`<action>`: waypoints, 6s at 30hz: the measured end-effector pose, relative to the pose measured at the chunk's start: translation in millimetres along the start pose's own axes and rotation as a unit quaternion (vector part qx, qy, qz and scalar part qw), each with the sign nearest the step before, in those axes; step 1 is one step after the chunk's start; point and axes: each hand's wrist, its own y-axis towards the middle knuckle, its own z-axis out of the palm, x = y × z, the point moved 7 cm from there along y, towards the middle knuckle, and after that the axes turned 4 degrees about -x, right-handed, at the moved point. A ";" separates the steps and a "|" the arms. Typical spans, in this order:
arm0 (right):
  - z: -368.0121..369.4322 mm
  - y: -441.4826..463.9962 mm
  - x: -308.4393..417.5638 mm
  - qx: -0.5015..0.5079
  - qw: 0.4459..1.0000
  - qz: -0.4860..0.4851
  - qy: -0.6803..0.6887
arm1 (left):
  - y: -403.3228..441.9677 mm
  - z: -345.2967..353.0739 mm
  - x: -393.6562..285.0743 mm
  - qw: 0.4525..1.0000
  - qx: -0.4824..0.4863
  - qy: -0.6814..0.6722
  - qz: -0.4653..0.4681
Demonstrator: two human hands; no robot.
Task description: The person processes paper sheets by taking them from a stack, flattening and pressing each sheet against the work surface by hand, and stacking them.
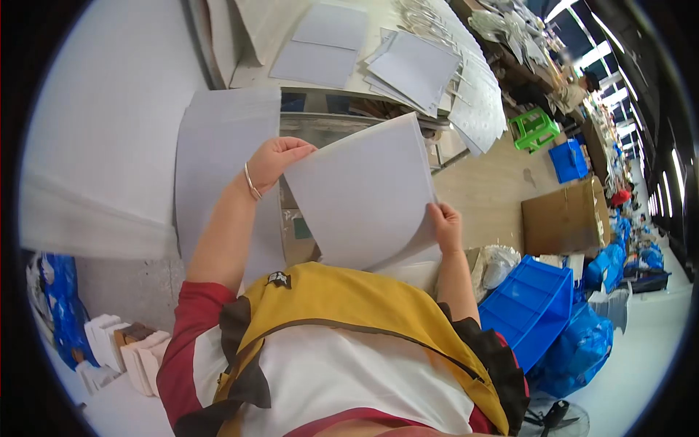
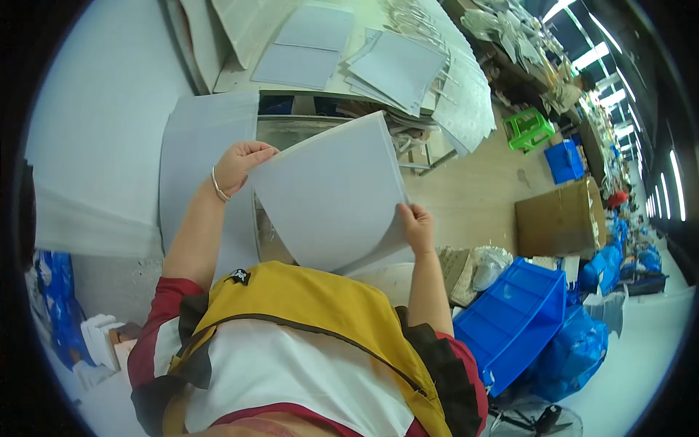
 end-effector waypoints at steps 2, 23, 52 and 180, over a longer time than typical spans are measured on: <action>-2.2 11.0 25.6 0.037 0.999 -0.005 -0.016 | -14.5 2.1 -3.3 0.996 0.010 -0.078 -0.033; 260.3 -11.7 16.3 0.271 0.747 -0.366 -0.485 | -161.4 18.1 117.0 0.944 0.196 0.119 -0.238; 215.4 105.1 8.1 0.112 0.828 -0.182 -0.518 | 95.4 -25.0 90.2 0.659 -0.119 0.743 0.024; 115.0 335.1 19.7 -0.119 0.834 0.009 -0.538 | -13.5 -91.5 67.2 0.691 -0.269 0.664 -0.093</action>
